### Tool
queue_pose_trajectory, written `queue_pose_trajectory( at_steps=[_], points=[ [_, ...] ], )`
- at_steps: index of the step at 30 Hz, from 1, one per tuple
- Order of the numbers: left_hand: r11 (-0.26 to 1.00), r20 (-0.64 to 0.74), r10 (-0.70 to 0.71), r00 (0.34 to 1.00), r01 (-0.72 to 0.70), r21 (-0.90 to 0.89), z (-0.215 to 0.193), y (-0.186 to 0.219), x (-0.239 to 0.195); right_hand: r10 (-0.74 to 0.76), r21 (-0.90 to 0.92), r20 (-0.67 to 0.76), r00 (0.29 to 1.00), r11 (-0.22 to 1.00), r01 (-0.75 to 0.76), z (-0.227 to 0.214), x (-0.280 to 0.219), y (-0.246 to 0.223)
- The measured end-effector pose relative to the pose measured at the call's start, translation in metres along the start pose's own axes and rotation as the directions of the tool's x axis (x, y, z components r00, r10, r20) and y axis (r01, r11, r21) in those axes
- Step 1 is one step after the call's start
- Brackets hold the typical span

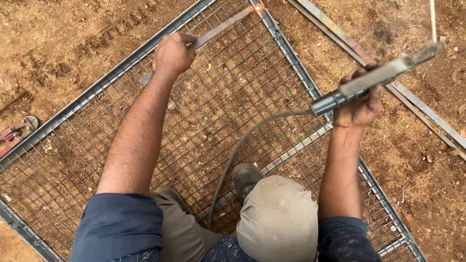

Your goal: The person welds a metal rod onto a wire mesh frame using a welding torch and then uses the torch handle to tap the joint. The person holds the rod in place while applying the torch to create a weld.

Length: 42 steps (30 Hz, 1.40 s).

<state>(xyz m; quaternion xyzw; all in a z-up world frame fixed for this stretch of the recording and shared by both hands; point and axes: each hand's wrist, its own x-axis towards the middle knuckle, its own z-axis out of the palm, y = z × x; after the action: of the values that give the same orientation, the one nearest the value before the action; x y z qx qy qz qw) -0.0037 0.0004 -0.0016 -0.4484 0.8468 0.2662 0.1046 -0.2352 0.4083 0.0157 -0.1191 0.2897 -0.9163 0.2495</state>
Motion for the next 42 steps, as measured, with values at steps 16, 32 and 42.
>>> queue_pose_trajectory(
  at_steps=[16,32,42],
  points=[
    [0.7,0.059,0.257,0.965,-0.228,0.677,-0.021,0.036,-0.006,0.143,-0.054,-0.161,0.976,0.987,-0.154,-0.022,-0.049,0.014],
    [0.848,-0.036,0.128,0.991,-0.09,0.522,-0.038,0.017,0.014,0.05,-0.743,-0.204,0.978,0.642,-0.188,-0.009,-0.067,0.025],
    [0.771,0.065,0.052,0.997,-0.081,0.632,-0.031,0.05,0.031,0.005,-0.882,-0.143,0.99,0.454,-0.13,-0.006,-0.038,0.039]
  ],
)
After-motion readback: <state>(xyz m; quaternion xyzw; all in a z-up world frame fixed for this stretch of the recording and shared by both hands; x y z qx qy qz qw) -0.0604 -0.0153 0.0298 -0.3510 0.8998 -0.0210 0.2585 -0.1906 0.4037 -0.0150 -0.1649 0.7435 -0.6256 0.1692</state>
